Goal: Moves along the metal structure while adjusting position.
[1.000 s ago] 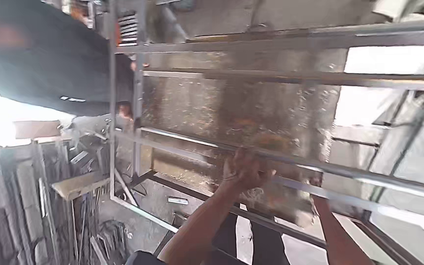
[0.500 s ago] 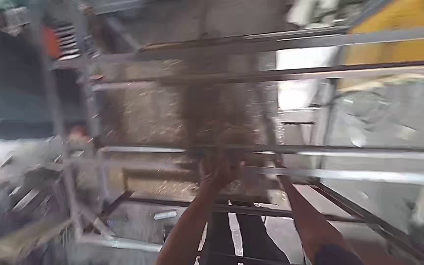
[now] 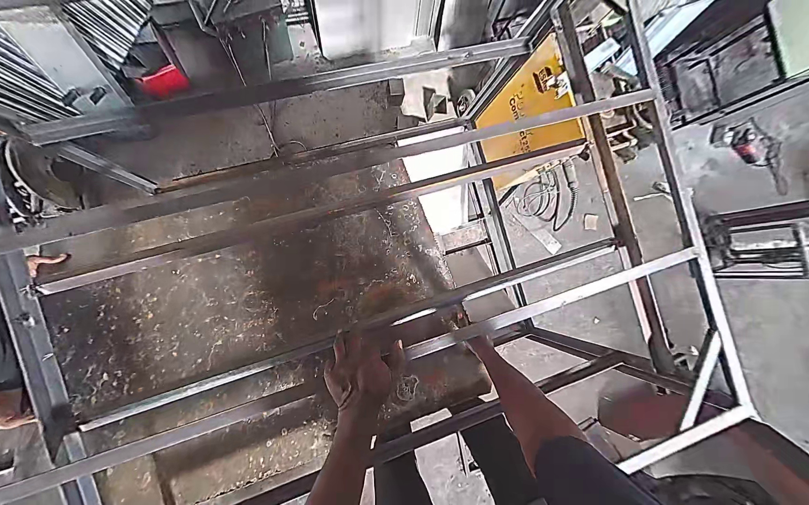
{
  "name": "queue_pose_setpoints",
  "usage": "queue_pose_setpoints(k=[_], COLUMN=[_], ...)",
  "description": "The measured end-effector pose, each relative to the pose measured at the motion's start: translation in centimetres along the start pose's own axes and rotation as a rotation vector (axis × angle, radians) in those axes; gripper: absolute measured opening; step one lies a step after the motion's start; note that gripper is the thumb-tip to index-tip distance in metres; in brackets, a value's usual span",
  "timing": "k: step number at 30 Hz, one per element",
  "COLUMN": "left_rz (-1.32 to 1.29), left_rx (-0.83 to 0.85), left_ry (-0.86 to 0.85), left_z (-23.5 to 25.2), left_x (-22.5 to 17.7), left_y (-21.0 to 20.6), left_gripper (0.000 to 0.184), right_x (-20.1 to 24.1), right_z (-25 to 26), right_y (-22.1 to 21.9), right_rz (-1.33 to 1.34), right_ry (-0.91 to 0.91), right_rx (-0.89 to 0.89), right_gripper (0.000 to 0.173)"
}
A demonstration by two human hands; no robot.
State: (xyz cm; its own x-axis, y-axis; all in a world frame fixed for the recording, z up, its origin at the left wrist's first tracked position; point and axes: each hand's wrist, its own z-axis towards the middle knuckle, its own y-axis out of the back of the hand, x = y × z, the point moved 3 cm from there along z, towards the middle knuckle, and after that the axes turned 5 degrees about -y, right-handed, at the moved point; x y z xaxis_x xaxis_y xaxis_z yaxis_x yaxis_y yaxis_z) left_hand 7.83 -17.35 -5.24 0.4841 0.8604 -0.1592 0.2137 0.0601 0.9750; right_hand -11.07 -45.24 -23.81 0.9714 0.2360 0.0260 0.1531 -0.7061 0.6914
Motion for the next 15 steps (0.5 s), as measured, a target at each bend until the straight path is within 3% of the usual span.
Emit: queue_pose_setpoints(k=[5, 8, 15], left_rz=[0.005, -0.035, -0.060], left_rx=[0.067, 0.214, 0.354], left_ry=[0.004, 0.038, 0.150], left_z=[-0.2, -0.2, 1.4], left_x=[-0.2, -0.4, -2.6], left_y=[0.2, 0.6, 2.4], left_gripper=[0.068, 0.071, 0.061], right_x=[-1.3, -1.8, -1.7], right_z=[1.5, 1.8, 2.2], right_y=[-1.1, -1.1, -0.1], right_rz=[-0.009, 0.080, 0.016], right_ry=[0.019, 0.013, 0.058], right_rx=[-0.021, -0.005, 0.076], right_gripper=[0.061, 0.060, 0.063])
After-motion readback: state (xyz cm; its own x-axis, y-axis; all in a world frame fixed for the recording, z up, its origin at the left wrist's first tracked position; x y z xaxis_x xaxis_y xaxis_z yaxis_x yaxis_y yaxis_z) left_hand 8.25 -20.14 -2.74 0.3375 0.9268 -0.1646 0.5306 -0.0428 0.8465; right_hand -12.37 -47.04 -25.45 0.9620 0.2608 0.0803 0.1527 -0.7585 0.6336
